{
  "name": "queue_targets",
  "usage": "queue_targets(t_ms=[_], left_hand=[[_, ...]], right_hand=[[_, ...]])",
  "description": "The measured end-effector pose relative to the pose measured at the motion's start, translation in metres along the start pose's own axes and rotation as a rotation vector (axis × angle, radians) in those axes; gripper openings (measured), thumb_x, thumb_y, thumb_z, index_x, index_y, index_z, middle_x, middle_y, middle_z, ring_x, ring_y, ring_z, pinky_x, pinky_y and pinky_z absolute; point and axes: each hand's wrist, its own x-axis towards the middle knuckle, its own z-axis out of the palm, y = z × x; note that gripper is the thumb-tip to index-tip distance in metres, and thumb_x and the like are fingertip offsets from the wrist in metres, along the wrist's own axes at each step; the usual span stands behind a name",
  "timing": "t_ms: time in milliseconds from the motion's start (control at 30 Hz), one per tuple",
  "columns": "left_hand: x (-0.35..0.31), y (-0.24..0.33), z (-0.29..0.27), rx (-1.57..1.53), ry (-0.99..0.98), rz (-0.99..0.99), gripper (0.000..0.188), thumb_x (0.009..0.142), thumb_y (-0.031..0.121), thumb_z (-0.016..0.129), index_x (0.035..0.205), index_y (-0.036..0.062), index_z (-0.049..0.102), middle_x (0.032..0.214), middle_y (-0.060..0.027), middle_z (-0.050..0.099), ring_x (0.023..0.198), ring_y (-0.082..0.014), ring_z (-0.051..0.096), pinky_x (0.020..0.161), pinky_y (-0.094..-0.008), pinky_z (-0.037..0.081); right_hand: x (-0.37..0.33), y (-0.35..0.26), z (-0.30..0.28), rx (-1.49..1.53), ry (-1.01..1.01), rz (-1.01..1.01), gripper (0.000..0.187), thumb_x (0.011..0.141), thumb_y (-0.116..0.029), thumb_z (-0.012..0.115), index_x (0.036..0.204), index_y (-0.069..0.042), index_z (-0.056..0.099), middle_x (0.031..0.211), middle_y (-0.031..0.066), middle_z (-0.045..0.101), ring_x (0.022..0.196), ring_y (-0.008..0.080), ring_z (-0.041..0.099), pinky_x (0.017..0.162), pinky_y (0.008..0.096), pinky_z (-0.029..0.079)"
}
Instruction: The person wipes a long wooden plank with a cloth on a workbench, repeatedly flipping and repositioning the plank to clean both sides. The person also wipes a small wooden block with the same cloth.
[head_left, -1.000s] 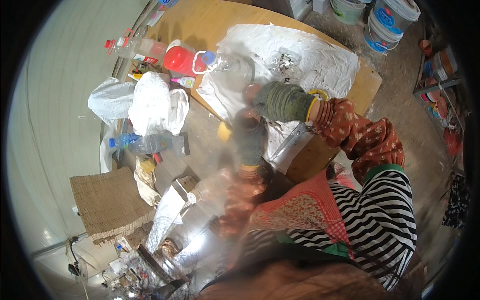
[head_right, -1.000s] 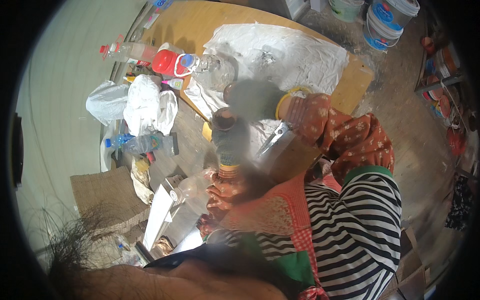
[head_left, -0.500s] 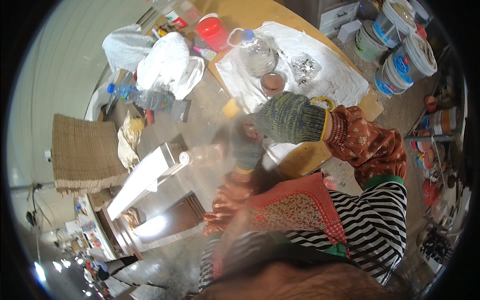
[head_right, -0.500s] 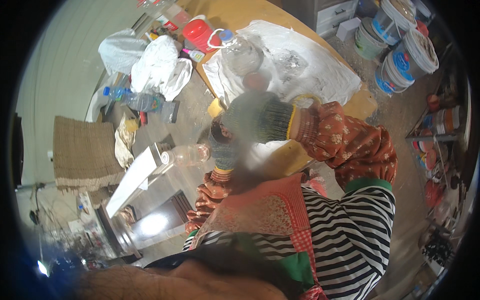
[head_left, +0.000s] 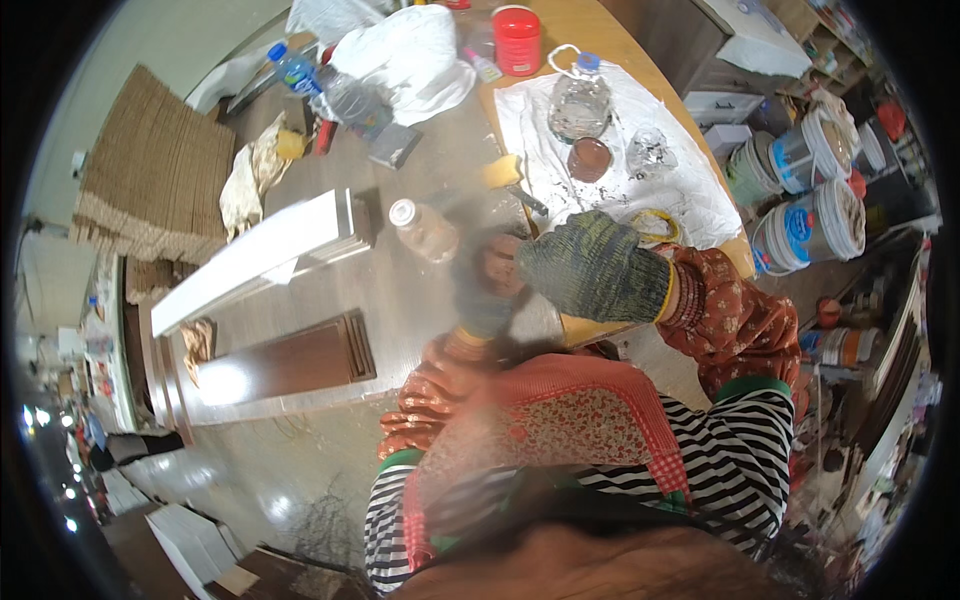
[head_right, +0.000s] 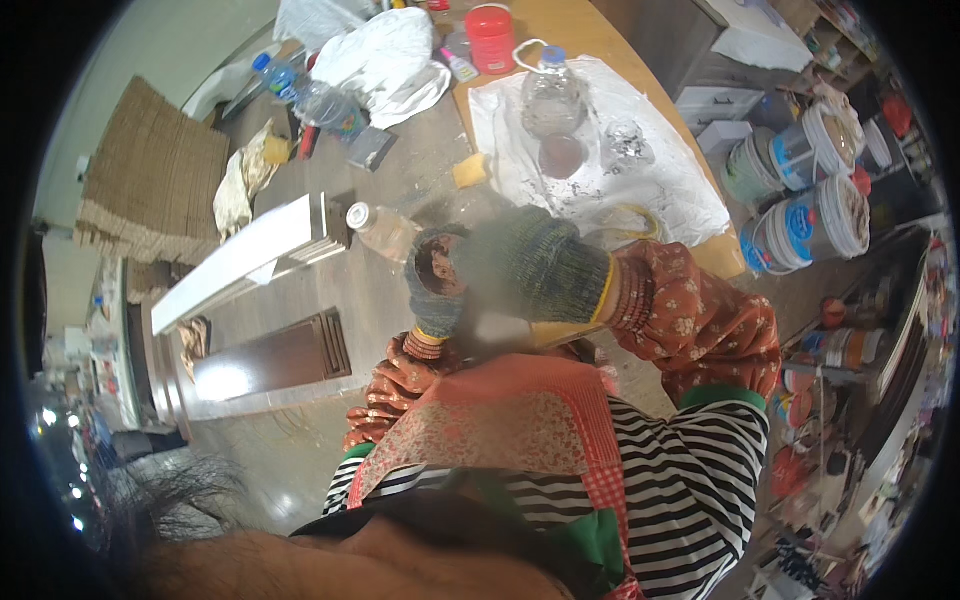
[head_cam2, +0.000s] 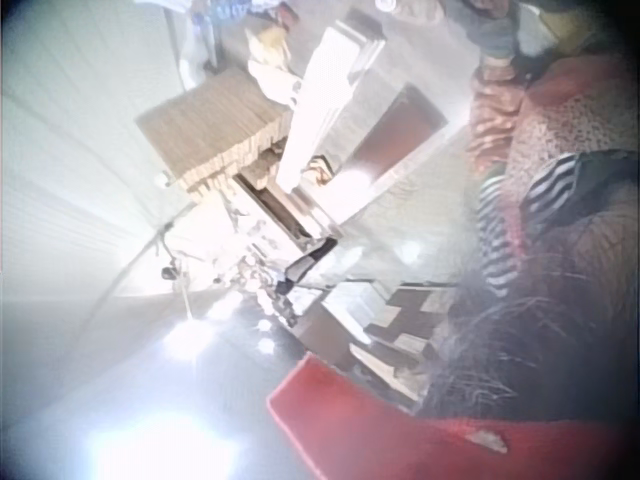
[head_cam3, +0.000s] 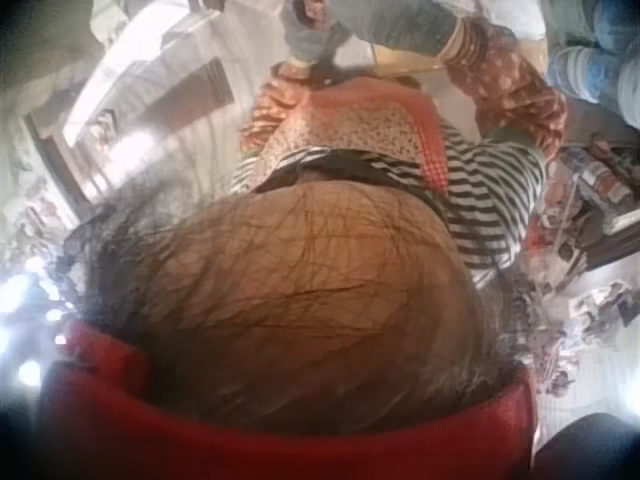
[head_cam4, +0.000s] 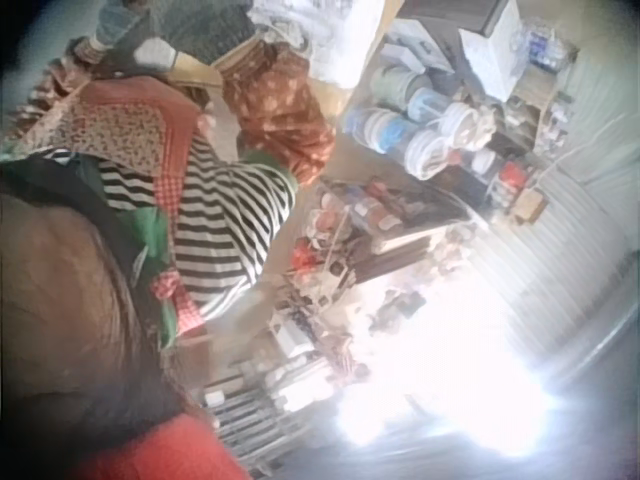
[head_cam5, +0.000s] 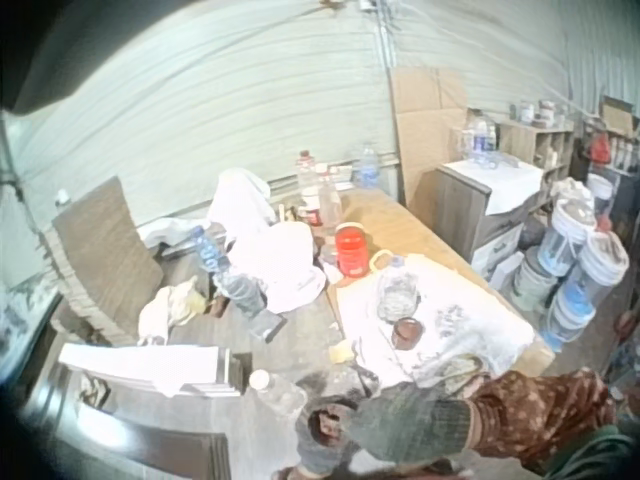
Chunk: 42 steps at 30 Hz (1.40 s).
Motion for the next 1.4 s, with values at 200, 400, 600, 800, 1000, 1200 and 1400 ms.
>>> queue_targets(t_ms=[200,400,600,800,1000,1200,1400], left_hand=[[-0.017,0.012,-0.022,-0.029,0.144,0.089,0.059,0.068,0.010,0.079,0.118,0.0000,0.049,0.105,-0.0106,0.058,0.096,-0.0198,0.058,0.083,-0.0320,0.048],[-0.037,0.024,-0.049,0.011,0.184,0.185,0.060,0.067,0.005,0.079,0.118,-0.0035,0.049,0.106,-0.0118,0.058,0.097,-0.0199,0.058,0.084,-0.0316,0.048],[-0.064,0.037,-0.083,0.340,0.309,0.090,0.057,0.064,-0.002,0.072,0.117,-0.0016,0.050,0.105,-0.0136,0.060,0.101,-0.0224,0.060,0.085,-0.0325,0.048],[-0.089,0.032,-0.097,0.223,0.519,0.035,0.059,0.064,-0.002,0.074,0.116,-0.0009,0.048,0.100,-0.0132,0.065,0.089,-0.0225,0.064,0.079,-0.0321,0.051],[-0.103,0.031,-0.096,-0.066,0.622,-0.069,0.058,0.068,-0.001,0.077,0.119,0.0004,0.048,0.101,-0.0117,0.064,0.090,-0.0206,0.063,0.078,-0.0310,0.051],[-0.123,0.022,-0.102,0.513,0.585,0.040,0.062,0.068,0.003,0.081,0.120,0.0018,0.047,0.101,-0.0106,0.063,0.092,-0.0192,0.063,0.080,-0.0297,0.051],[-0.130,0.025,-0.105,0.382,0.641,-0.004,0.056,0.066,0.005,0.082,0.113,0.0028,0.052,0.100,-0.0099,0.063,0.091,-0.0205,0.063,0.080,-0.0297,0.051]], right_hand=[[0.029,-0.025,-0.013,-0.253,-0.154,-0.189,0.012,0.082,-0.017,0.053,0.088,-0.010,0.060,0.058,0.0083,0.052,0.049,0.0231,0.053,0.043,0.0415,0.038],[0.068,-0.046,0.010,-0.324,-0.128,-0.218,0.015,0.083,-0.018,0.052,0.091,-0.008,0.060,0.060,0.0097,0.054,0.047,0.0251,0.052,0.042,0.0416,0.038],[0.082,-0.071,0.015,-0.059,-0.324,-0.323,0.020,0.087,-0.018,0.047,0.093,-0.004,0.060,0.063,0.0126,0.054,0.050,0.0271,0.053,0.042,0.0422,0.038],[0.094,-0.101,0.020,-0.839,0.129,-0.506,0.020,0.086,-0.021,0.048,0.090,-0.005,0.059,0.066,0.0171,0.051,0.052,0.0314,0.049,0.042,0.0434,0.037],[0.106,-0.121,0.025,-0.061,-0.405,-0.224,0.025,0.092,-0.025,0.045,0.088,-0.004,0.059,0.070,0.0200,0.056,0.058,0.0332,0.055,0.045,0.0467,0.042],[0.119,-0.129,0.036,-0.890,0.073,-0.558,0.033,0.095,-0.028,0.043,0.081,-0.003,0.060,0.071,0.0201,0.060,0.058,0.0313,0.060,0.043,0.0446,0.047],[0.116,-0.124,0.046,-1.083,0.327,-0.676,0.035,0.098,-0.026,0.038,0.082,-0.002,0.059,0.068,0.0172,0.061,0.056,0.0279,0.061,0.040,0.0401,0.048]])
